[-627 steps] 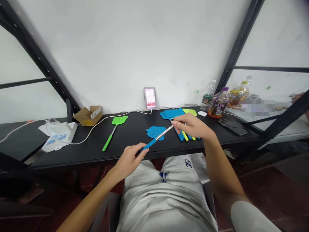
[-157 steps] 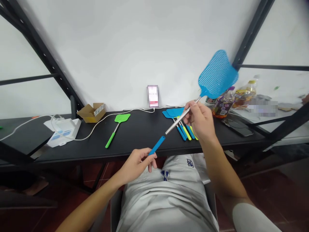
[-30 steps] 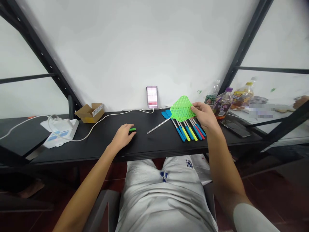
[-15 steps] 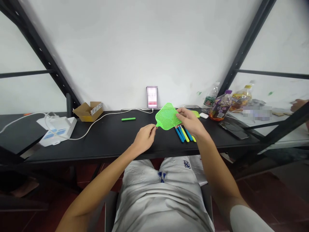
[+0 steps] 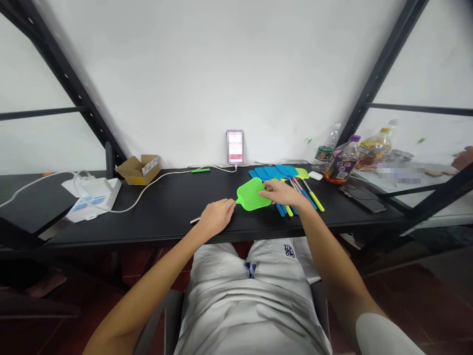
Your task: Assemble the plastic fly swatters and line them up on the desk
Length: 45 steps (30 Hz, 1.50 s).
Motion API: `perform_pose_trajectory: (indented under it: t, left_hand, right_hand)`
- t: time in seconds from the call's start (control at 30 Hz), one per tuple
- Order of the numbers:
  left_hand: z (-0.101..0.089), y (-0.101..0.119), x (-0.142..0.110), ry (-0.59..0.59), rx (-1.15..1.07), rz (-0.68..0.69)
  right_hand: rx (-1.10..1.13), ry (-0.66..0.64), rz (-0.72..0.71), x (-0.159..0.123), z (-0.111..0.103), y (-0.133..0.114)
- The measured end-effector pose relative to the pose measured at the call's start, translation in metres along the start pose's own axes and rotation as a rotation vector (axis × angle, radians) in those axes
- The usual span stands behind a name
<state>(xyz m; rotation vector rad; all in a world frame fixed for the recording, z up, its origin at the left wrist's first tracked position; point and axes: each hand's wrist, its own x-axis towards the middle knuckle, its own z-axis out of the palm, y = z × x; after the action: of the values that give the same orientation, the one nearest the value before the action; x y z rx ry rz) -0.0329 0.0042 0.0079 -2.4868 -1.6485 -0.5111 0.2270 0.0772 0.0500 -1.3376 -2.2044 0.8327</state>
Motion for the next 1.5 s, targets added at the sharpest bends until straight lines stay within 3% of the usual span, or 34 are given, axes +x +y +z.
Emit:
perform_pose_trajectory:
  t: [0.2, 0.43, 0.97, 1.1, 1.27, 1.5]
  left_hand:
    - [-0.002, 0.002, -0.002, 0.001, -0.043, -0.014]
    - [-0.004, 0.003, -0.003, 0.005, -0.034, -0.028]
    - [-0.003, 0.005, -0.002, 0.030, -0.020, -0.023]
    - [-0.003, 0.006, -0.002, 0.035, -0.034, -0.042]
    - [-0.005, 0.007, -0.003, 0.070, -0.046, -0.071]
    - [-0.005, 0.007, -0.002, 0.127, -0.020, -0.143]
  right_hand:
    - [-0.006, -0.018, -0.010, 0.000, 0.000, 0.001]
    - [-0.007, 0.089, -0.068, -0.001, -0.002, -0.002]
    - [0.077, 0.062, -0.161, -0.002, -0.013, 0.003]
    - [-0.027, 0.139, -0.162, -0.004, -0.018, 0.000]
    - [0.031, 0.168, -0.165, -0.006, -0.019, 0.000]
    - [0.385, -0.054, -0.096, -0.009, -0.016, -0.005]
